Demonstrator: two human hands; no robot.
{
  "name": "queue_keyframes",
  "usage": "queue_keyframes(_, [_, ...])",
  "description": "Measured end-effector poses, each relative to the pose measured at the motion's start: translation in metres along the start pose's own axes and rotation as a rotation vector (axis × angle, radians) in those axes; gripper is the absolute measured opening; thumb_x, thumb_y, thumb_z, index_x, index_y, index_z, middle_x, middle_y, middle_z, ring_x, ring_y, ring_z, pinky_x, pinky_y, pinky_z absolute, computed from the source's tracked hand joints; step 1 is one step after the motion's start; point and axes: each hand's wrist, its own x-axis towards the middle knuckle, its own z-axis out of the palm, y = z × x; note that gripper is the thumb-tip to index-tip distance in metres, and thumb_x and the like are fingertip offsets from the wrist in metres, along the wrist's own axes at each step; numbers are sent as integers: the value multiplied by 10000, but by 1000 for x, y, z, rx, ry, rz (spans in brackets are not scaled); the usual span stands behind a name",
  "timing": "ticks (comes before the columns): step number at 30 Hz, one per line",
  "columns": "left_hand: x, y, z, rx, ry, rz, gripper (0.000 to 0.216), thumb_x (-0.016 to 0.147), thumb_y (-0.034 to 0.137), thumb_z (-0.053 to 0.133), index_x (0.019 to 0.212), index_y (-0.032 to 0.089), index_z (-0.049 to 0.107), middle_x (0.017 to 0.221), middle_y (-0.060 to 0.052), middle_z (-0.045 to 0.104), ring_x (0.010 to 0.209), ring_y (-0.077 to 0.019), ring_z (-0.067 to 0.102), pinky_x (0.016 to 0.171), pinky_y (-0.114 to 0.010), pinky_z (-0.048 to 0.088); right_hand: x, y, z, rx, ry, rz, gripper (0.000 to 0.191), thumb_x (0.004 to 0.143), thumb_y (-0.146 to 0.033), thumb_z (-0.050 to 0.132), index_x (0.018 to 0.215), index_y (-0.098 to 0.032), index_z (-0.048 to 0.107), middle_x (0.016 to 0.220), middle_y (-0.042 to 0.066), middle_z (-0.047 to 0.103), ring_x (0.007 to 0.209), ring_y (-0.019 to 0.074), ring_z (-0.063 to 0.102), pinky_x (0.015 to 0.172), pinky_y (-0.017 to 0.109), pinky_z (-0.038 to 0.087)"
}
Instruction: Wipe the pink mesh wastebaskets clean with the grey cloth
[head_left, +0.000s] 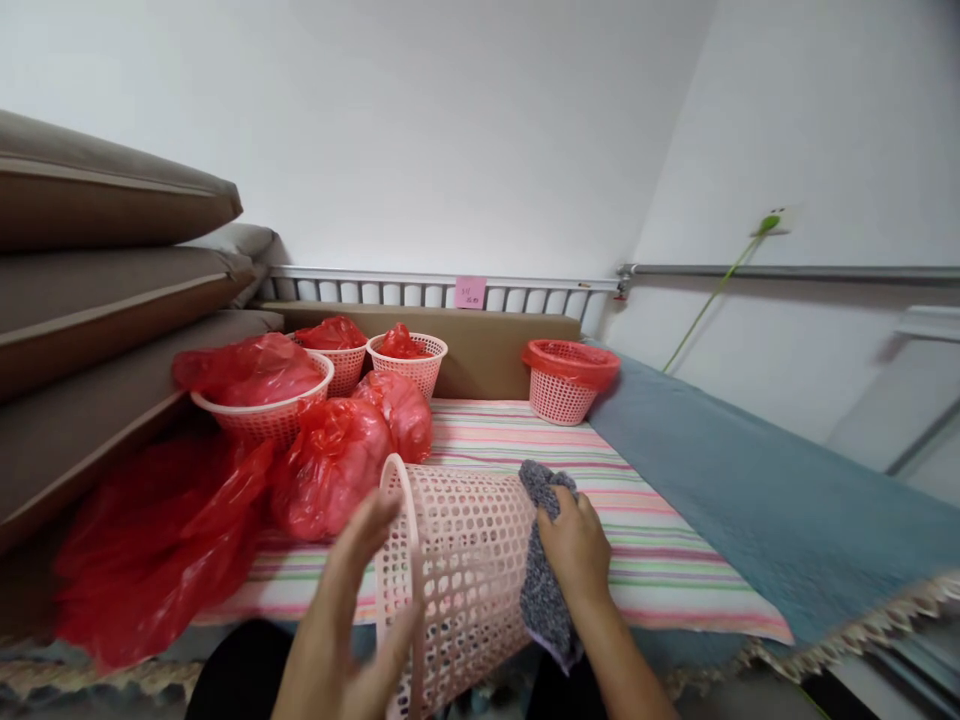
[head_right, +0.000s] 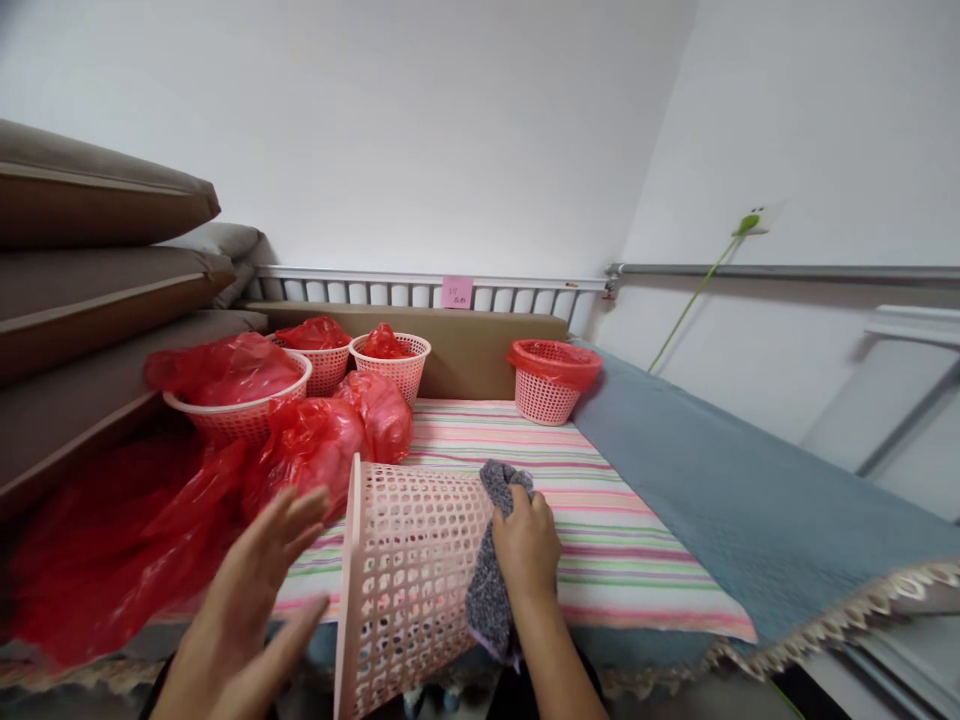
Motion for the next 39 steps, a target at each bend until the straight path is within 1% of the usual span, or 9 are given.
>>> queue_keyframes(2, [29, -14, 7, 86, 118, 52, 907, 669, 401, 700, 1419, 252, 211, 1421, -104, 408, 1314, -336, 334, 1088, -466, 273, 0, -2, -1, 2, 11, -5, 267, 824, -249, 504, 1078, -185, 555, 926, 73, 541, 875, 206, 530, 690, 266, 382])
queue_keyframes(5, [52, -36, 17, -10, -19, -88, 956, 660, 399, 714, 1428, 192, 184, 1411, -176, 404, 1268, -358, 402, 1036, -480, 342, 0, -4, -4, 6, 3, 14, 264, 820, -243, 508, 1075, -192, 555, 935, 69, 542, 889, 205, 530, 698, 261, 386])
queue_keyframes(7, [55, -47, 25, -37, -99, -86, 870, 683, 385, 700, 1407, 187, 259, 1373, -157, 465, 1265, -334, 415, 1068, -458, 305, 1, -4, -6, 19, -13, 31, 257, 823, -247, 505, 1070, -194, 558, 945, 70, 543, 900, 206, 532, 697, 257, 391])
queue_keyframes(11, [47, -54, 39, -77, -30, -142, 797, 736, 412, 644, 1402, 199, 261, 1367, -149, 470, 1227, -332, 460, 1008, -479, 389, -2, -10, -14, 110, -55, 83, 268, 825, -237, 494, 1077, -183, 569, 963, 86, 556, 925, 219, 540, 739, 272, 412])
queue_keyframes(15, [40, -56, 42, -112, -33, -213, 831, 725, 445, 653, 1406, 224, 233, 1330, -134, 515, 1188, -338, 500, 910, -428, 493, -28, -47, -31, 393, -66, 2, 333, 793, -187, 517, 1123, -184, 561, 1091, 99, 557, 1063, 228, 501, 903, 305, 382])
queue_keyframes(21, [42, -76, 27, 1, 62, -245, 901, 632, 554, 695, 1370, 216, 303, 1379, -112, 467, 1304, -333, 356, 1091, -411, 292, -68, -108, -50, 698, -167, -241, 381, 659, -123, 619, 1006, -278, 605, 1039, 30, 553, 987, 200, 521, 867, 295, 413])
queue_keyframes(25, [40, -85, 27, -64, -11, -238, 929, 630, 497, 727, 1386, 226, 258, 1321, -115, 530, 1231, -328, 459, 1010, -399, 410, -54, -84, -37, 637, -120, -250, 395, 680, -130, 613, 1046, -279, 595, 1076, 38, 547, 1034, 203, 507, 894, 300, 398])
queue_keyframes(32, [29, -97, 35, -29, -61, -169, 848, 677, 444, 708, 1374, 204, 289, 1361, -151, 477, 1212, -323, 482, 907, -348, 499, -10, 10, -9, 251, -49, 58, 308, 778, -175, 518, 1079, -198, 578, 1025, 84, 566, 987, 220, 539, 796, 284, 422])
queue_keyframes(39, [24, -124, 30, -33, -179, -58, 766, 714, 519, 649, 1353, 215, 356, 1261, -159, 574, 1128, -302, 565, 1013, -404, 407, -9, 5, 10, 234, -39, 63, 293, 822, -226, 485, 1098, -170, 566, 1012, 106, 566, 957, 242, 550, 770, 304, 429])
